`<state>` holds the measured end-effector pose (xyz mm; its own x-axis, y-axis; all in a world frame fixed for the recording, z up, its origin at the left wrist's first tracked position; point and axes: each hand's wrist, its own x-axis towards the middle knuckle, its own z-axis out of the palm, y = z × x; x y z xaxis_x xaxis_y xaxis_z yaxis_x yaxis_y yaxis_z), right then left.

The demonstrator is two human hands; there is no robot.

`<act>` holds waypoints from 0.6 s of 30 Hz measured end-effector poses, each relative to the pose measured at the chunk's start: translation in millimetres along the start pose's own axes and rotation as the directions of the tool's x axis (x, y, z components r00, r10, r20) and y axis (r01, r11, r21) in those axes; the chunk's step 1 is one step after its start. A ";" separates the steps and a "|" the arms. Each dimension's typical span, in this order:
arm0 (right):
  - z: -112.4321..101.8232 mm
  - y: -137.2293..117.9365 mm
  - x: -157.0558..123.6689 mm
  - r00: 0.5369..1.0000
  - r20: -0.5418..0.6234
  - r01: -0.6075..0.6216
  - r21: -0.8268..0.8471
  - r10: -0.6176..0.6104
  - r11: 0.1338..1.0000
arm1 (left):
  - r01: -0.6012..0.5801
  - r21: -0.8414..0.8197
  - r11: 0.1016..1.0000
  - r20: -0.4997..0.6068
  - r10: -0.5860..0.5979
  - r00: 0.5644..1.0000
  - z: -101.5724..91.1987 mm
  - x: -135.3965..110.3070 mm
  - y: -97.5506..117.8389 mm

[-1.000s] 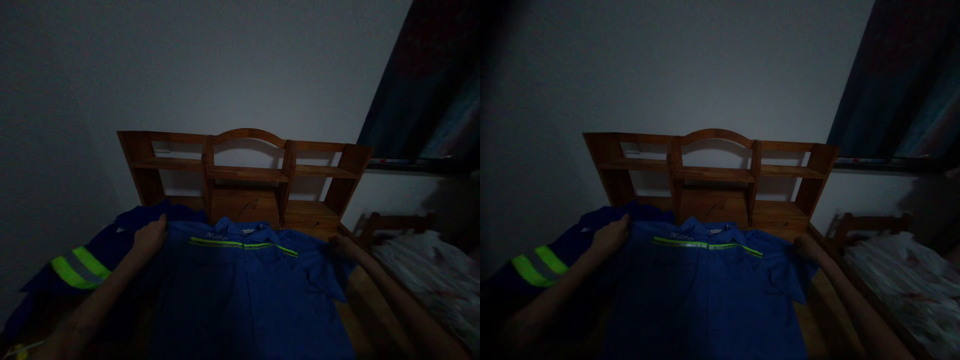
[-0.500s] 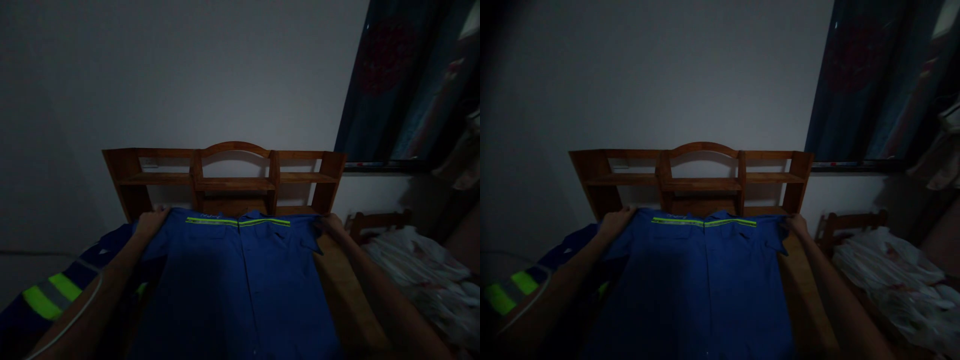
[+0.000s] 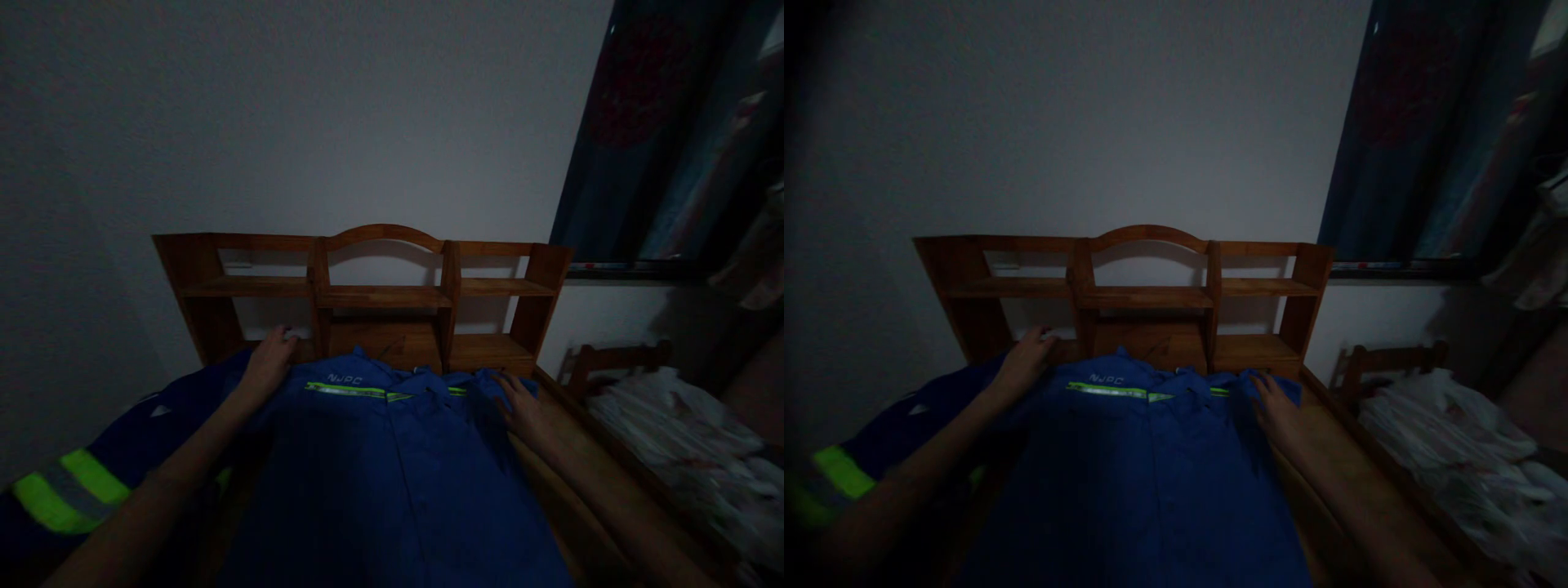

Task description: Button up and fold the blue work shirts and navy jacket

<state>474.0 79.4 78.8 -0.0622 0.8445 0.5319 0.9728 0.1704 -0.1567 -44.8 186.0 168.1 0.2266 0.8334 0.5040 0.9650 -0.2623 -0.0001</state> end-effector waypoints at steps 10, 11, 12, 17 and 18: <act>52.5 -153.1 17.9 0.915 0.299 0.141 0.391 -0.270 0.910 | 0.062 -0.627 0.777 0.148 0.041 0.988 123.1 -78.2 185.3; 58.9 -150.9 16.3 0.912 0.303 0.130 0.424 -0.276 0.896 | 0.094 -0.650 0.754 0.155 0.010 0.988 133.3 -83.2 183.8; 63.6 -147.2 14.6 0.907 0.305 0.124 0.465 -0.289 0.877 | 0.110 -0.678 0.727 0.157 -0.004 0.988 140.4 -86.0 180.1; 66.8 -133.6 10.7 0.880 0.290 0.152 0.578 -0.376 0.802 | 0.136 -0.738 0.661 0.192 0.012 0.981 145.6 -83.0 166.9; 65.2 -133.7 10.6 0.879 0.289 0.158 0.575 -0.380 0.803 | 0.151 -0.724 0.673 0.201 -0.003 0.980 144.8 -82.2 167.9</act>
<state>328.7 98.7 51.2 -0.4884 0.8242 0.2865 0.6428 0.5619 -0.5207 117.7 143.9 1.6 0.2452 0.9152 0.3200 0.5875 -0.4028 0.7019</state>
